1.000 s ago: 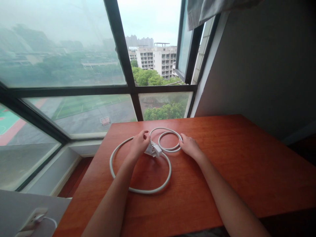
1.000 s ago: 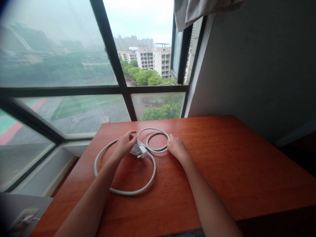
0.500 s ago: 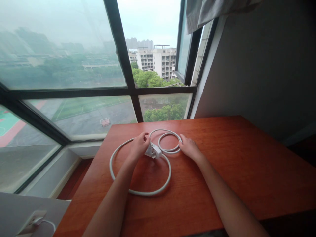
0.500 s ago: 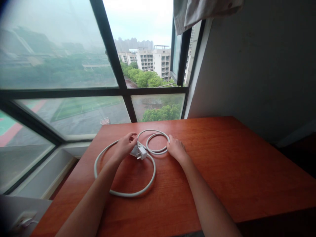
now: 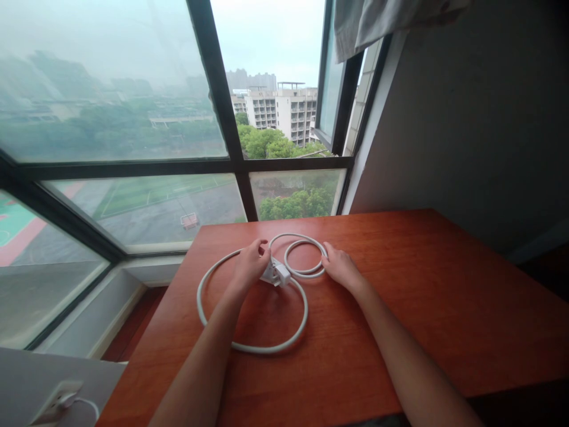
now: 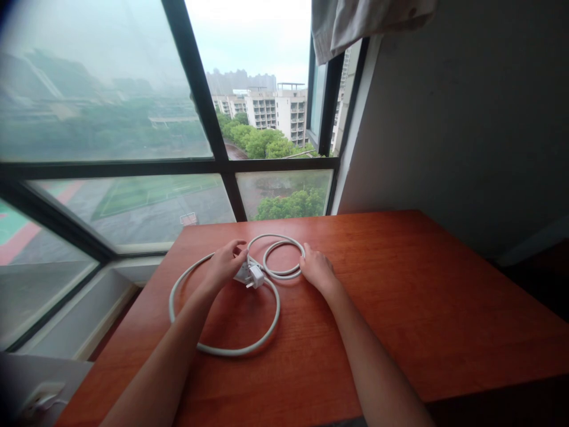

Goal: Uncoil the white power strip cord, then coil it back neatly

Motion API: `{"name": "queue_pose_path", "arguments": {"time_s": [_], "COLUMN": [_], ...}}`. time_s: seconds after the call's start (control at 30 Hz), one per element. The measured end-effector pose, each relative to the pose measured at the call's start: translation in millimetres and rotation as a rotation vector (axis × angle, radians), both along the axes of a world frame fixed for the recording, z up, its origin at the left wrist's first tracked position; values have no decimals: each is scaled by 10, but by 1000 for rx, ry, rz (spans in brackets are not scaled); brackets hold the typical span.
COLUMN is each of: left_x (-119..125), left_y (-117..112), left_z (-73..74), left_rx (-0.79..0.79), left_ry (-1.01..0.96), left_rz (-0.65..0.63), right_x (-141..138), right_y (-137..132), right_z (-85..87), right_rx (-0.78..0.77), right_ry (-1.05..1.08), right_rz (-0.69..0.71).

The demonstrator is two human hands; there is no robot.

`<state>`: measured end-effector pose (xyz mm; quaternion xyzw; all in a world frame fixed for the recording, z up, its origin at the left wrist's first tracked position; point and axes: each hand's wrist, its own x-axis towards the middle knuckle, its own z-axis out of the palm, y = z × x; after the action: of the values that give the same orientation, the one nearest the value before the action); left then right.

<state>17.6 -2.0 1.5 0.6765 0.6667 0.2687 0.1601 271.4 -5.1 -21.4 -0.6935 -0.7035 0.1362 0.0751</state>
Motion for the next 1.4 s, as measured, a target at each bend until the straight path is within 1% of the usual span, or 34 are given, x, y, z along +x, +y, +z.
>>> {"name": "queue_pose_path", "arguments": {"time_s": [0.07,0.13,0.17,0.23,0.3,0.37,0.43,0.5,0.6,0.7,0.77,0.87,0.93,1.03,1.13,1.23,1.33,1.4], "left_x": [9,24,35,62,96,137,184,238,331,429,486,547,573,593,588,557,523,508], "left_y": [4,7,6,-7,-39,-87,-137,-178,-214,-233,-245,-262,-273,-289,-298,-289,-259,-231], "left_z": [0,0,2,20,61,125,196,255,294,283,263,238,231,244,281,327,356,354], "left_rx": [6,13,15,4,-35,-98,-169,-226,-260,-253,-257,-266,-280,-324,-369,-455,-558,-594], "left_ry": [-14,-47,-79,-183,-334,-520,-718,-899,-1137,-1349,-1428,-1477,-1494,-1513,-1561,-1648,-1744,-1817], "left_rz": [-8,-20,-27,-51,-91,-110,-90,-59,-48,-52,-46,-46,-45,12,71,80,87,110], "right_x": [5,16,22,31,29,13,-12,-42,-86,-134,-175,-242,-279,-308,-313,-313,-326,-346], "right_y": [14,32,42,56,59,52,39,26,7,-18,-39,-73,-93,-117,-144,-175,-216,-250], "right_z": [-16,-36,-45,-50,-34,2,49,91,133,148,149,147,150,170,203,217,192,166], "right_rx": [14,33,41,55,53,48,53,82,123,123,120,147,173,209,273,350,433,498], "right_ry": [21,91,160,375,660,953,1211,1425,1656,1782,1828,1841,1816,1747,1628,1468,1278,1142], "right_rz": [-7,-11,-8,7,21,6,-35,-88,-137,-142,-142,-144,-140,-133,-106,-54,-6,27]}}
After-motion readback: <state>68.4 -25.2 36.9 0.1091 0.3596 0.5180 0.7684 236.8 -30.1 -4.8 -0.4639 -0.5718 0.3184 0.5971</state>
